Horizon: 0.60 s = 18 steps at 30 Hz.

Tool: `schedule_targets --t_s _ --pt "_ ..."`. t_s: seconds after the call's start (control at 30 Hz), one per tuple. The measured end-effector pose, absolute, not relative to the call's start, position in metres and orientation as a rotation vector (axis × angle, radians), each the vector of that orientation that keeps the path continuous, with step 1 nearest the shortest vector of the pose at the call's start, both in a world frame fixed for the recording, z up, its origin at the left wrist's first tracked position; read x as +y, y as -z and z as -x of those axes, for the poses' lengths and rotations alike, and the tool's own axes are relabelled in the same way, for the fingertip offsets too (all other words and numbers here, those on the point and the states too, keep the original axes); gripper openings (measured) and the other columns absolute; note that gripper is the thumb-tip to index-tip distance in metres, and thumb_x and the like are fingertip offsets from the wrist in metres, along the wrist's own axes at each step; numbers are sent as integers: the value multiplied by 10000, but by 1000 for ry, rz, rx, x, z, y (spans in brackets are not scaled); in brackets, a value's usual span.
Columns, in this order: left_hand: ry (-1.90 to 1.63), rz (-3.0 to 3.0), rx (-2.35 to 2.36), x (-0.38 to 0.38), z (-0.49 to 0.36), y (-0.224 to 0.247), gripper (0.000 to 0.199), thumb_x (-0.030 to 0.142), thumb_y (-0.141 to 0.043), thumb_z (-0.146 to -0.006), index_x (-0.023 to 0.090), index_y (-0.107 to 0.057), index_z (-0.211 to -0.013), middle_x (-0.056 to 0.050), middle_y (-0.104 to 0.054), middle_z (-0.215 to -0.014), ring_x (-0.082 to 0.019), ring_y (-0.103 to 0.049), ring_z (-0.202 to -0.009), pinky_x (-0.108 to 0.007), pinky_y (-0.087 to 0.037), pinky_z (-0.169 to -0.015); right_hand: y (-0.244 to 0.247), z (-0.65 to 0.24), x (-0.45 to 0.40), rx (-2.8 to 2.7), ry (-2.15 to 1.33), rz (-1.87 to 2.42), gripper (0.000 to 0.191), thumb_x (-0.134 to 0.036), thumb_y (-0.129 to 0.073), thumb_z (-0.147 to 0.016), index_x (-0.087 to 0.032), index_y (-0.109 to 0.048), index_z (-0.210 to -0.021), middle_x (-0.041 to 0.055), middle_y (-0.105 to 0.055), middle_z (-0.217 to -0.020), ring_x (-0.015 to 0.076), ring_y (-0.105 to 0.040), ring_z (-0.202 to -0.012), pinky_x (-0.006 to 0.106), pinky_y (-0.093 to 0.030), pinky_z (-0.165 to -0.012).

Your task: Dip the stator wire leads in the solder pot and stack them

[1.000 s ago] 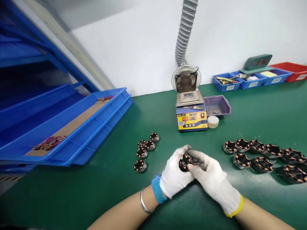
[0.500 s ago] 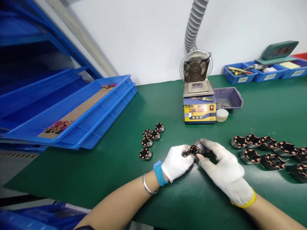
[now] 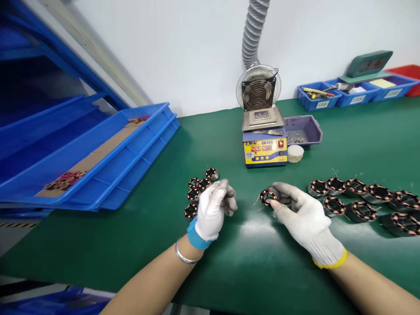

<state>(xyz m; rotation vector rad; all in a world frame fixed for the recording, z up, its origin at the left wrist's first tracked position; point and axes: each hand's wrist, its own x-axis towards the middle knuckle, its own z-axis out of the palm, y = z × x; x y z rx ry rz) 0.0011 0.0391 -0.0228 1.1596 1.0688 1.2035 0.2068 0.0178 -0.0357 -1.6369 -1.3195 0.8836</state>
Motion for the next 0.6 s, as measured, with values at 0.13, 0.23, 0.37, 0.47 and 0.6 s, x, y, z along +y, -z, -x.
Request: schedule_targets --t_s 0.13,0.23,0.37,0.47,0.6 --pt "-993 -1383 1056 35 -17 32 380 551 -515 -902 183 -550 -815 -16 -610 -685 -128 -542 -566 -242 -424 -511 41 -207 12 -1349 -962 1635 592 -449 -699 -755 -166 -645 -1272 96 -698 -1084 196 -702 -854 260 -616 -732" --pt "-942 -1482 1143 30 -25 32 244 382 -589 -869 197 -548 -715 10 -574 -631 -128 -524 -586 -248 -432 -566 42 -207 10 -1426 -936 1664 572 -443 -694 -754 -173 -659 -1257 91 -704 -1057 191 -699 -808 270 -613 -714" --pt "-1197 -1341 1175 30 -12 27 187 332 -587 -842 202 -544 -714 40 -529 -537 -108 -465 -485 -231 -399 -500 37 -205 10 -1433 -912 1687 565 -462 -698 -731 -165 -685 -1212 86 -716 -970 180 -689 -729 263 -605 -664" --pt "-1363 -1255 1166 34 -3 24 270 431 -557 -862 205 -519 -719 40 -524 -530 -99 -425 -449 -219 -361 -449 33 -202 11 -1358 -974 1632 571 -456 -700 -716 -148 -685 -1196 92 -716 -950 186 -694 -754 260 -606 -665" --pt "-976 -1365 1174 32 -15 24 262 402 -712 -711 200 -544 -711 11 -588 -623 -119 -500 -539 -228 -409 -496 33 -202 11 -1352 -958 1624 565 -471 -706 -705 -153 -693 -1172 100 -712 -989 196 -696 -784 287 -613 -723"
